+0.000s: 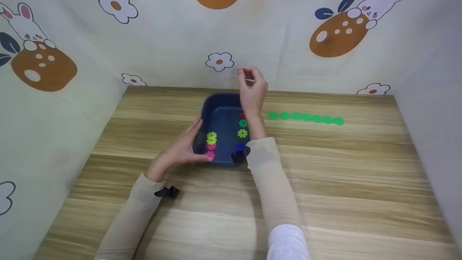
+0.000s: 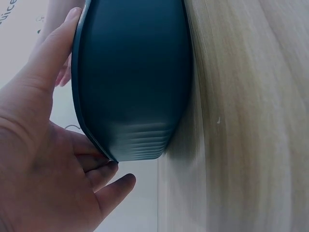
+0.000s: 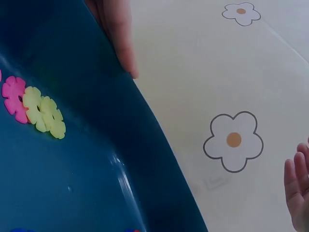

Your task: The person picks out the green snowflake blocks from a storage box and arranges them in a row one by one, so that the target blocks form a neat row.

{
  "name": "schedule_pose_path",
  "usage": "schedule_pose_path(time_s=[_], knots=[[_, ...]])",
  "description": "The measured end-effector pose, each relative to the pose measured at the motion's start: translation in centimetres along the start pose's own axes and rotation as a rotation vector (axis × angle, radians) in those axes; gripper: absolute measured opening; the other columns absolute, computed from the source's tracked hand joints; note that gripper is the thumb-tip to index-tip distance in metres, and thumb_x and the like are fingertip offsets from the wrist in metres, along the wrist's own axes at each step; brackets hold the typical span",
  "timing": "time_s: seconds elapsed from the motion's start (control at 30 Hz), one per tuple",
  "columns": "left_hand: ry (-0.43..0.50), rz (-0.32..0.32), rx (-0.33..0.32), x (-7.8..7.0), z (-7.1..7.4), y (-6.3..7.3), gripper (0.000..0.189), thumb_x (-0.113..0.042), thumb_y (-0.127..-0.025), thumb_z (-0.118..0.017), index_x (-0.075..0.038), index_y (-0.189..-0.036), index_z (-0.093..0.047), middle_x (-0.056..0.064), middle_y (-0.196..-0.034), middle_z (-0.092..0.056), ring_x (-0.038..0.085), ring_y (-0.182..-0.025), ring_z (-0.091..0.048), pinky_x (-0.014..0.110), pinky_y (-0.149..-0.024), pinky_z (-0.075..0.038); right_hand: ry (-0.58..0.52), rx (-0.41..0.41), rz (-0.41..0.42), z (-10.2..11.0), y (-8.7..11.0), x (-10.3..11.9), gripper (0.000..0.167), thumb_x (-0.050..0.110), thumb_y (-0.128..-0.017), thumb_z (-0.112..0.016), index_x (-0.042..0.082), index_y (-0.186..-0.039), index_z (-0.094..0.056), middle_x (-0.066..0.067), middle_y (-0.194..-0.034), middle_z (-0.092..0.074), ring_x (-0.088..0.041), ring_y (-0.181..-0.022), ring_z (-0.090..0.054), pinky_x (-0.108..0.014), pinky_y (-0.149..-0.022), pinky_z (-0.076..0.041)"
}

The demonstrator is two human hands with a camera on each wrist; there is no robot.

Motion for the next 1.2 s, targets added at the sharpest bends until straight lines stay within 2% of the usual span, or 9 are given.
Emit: schedule_pose_path(time_s=[0.1,0.23,0.33,0.47,0.57,0.73,0.93,1.07,1.2], knots=[[-0.004,-0.003,0.003,0.1,0.0,0.0,0.13,-0.06,-0.068,-0.085,-0.011,-0.161,-0.008,0.0,-0.171,0.002,0.027,-0.156,-0.015,0.047,-0.125,-0.023,0.088,0.066,-0.06,-0.5,-0.3,-0.8,0.016,0.011,-0.095,-0.063,-0.004,-0.093,-0.07,0.006,-0.08,-0.068,-0.01,-0.071,-0.062,-0.023,-0.066,-0.057],[0.003,0.003,0.006,0.1,0.0,0.1,0.131,-0.059,-0.068,-0.085,-0.012,-0.162,-0.006,0.0,-0.171,0.002,0.027,-0.156,-0.015,0.047,-0.125,-0.023,0.334,0.298,-0.308,-1.1,-0.1,-2.7,0.019,0.019,-0.096,-0.061,0.002,-0.095,-0.069,0.004,-0.082,-0.066,-0.009,-0.071,-0.061,-0.02,-0.064,-0.056],[0.008,0.006,0.011,0.1,-0.1,0.1,0.131,-0.059,-0.069,-0.085,-0.013,-0.162,-0.005,-0.001,-0.17,0.004,0.026,-0.156,-0.013,0.046,-0.126,-0.023,0.52,0.501,-0.484,-1.4,0.6,-4.0,0.025,0.026,-0.098,-0.059,0.003,-0.1,-0.068,-0.001,-0.086,-0.065,-0.015,-0.079,-0.062,-0.026,-0.07,-0.06],[0.004,0.012,0.014,0.2,-0.2,0.1,0.13,-0.06,-0.07,-0.084,-0.013,-0.162,-0.006,-0.001,-0.17,0.005,0.024,-0.156,-0.013,0.046,-0.126,-0.022,0.668,0.716,-0.6,-1.8,1.7,-5.0,0.035,0.033,-0.101,-0.055,0.001,-0.113,-0.065,-0.01,-0.098,-0.067,-0.027,-0.098,-0.064,-0.043,-0.086,-0.059],[0.001,0.014,0.017,0.1,-0.2,0.2,0.129,-0.06,-0.07,-0.083,-0.014,-0.162,-0.006,-0.002,-0.17,0.005,0.024,-0.157,-0.013,0.047,-0.126,-0.022,0.72,0.826,-0.604,-2.2,2.3,-5.4,0.039,0.032,-0.102,-0.053,-0.001,-0.12,-0.064,-0.019,-0.111,-0.069,-0.033,-0.108,-0.064,-0.049,-0.092,-0.056],[0.009,0.015,0.017,0.0,-0.2,0.2,0.129,-0.06,-0.07,-0.084,-0.015,-0.162,-0.005,-0.002,-0.17,0.005,0.024,-0.157,-0.012,0.047,-0.126,-0.022,0.754,0.941,-0.562,-2.8,3.0,-5.7,0.042,0.031,-0.102,-0.053,-0.004,-0.123,-0.063,-0.026,-0.12,-0.067,-0.037,-0.112,-0.064,-0.046,-0.098,-0.052],[0.008,0.017,0.011,-0.1,0.1,0.3,0.128,-0.06,-0.07,-0.083,-0.015,-0.162,-0.006,-0.002,-0.17,0.004,0.024,-0.157,-0.013,0.046,-0.126,-0.022,0.761,0.974,-0.594,-2.9,3.5,-6.2,0.038,0.031,-0.099,-0.058,0.002,-0.123,-0.064,-0.019,-0.119,-0.068,-0.029,-0.108,-0.062,-0.044,-0.091,-0.055],[0.01,0.01,0.01,-0.1,0.1,0.3,0.128,-0.059,-0.07,-0.084,-0.013,-0.162,-0.006,-0.002,-0.17,0.004,0.024,-0.157,-0.013,0.046,-0.126,-0.022,0.789,1.0,-0.549,-3.0,3.8,-6.6,0.029,0.02,-0.091,-0.069,0.003,-0.116,-0.067,-0.014,-0.113,-0.066,-0.024,-0.097,-0.061,-0.039,-0.084,-0.056],[0.013,0.009,0.014,-0.2,0.2,0.3,0.128,-0.059,-0.07,-0.084,-0.013,-0.162,-0.006,-0.002,-0.17,0.004,0.024,-0.157,-0.013,0.047,-0.126,-0.022,0.863,1.094,-0.487,-3.0,4.0,-7.1,0.031,0.007,-0.083,-0.077,0.003,-0.113,-0.068,-0.014,-0.113,-0.065,-0.024,-0.095,-0.058,-0.037,-0.087,-0.052]])
Point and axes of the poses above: each hand's wrist, its own y-axis away from the middle knuckle, its own z-axis out of the back of the hand, x = y × z, the point moved 5 cm from there along -y, towards the middle knuckle
